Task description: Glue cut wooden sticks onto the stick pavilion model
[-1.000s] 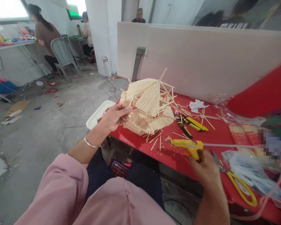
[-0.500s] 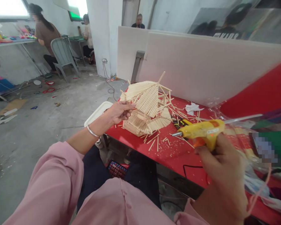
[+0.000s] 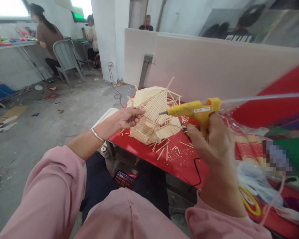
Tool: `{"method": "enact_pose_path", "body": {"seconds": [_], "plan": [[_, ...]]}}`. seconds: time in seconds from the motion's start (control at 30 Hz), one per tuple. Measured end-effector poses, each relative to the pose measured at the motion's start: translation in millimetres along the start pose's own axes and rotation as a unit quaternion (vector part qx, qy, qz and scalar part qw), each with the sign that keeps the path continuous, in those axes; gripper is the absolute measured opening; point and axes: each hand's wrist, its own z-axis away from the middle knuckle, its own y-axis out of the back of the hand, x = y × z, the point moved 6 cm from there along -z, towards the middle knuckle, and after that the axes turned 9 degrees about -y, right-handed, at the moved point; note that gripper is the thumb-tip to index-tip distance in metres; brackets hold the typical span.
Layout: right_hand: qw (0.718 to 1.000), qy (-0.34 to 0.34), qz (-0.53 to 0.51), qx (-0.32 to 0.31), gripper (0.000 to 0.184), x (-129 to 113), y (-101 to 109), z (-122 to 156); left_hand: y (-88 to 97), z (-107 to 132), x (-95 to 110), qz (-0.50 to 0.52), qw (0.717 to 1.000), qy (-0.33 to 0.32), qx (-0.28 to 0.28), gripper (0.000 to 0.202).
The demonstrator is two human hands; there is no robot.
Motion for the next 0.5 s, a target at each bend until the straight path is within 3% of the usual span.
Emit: {"method": "enact_pose_path", "body": {"seconds": [0.3, 0.5], "plan": [[0.985, 0.098, 0.100, 0.096, 0.054, -40, -23, -31, -2.3, 1, 3, -0.021, 1.000, 0.010, 0.019, 0.025], [0.986, 0.105, 0.103, 0.083, 0.057, -42, -29, -38, -4.6, 2, 4, -0.036, 0.999, 0.017, 0.028, 0.026]]}}
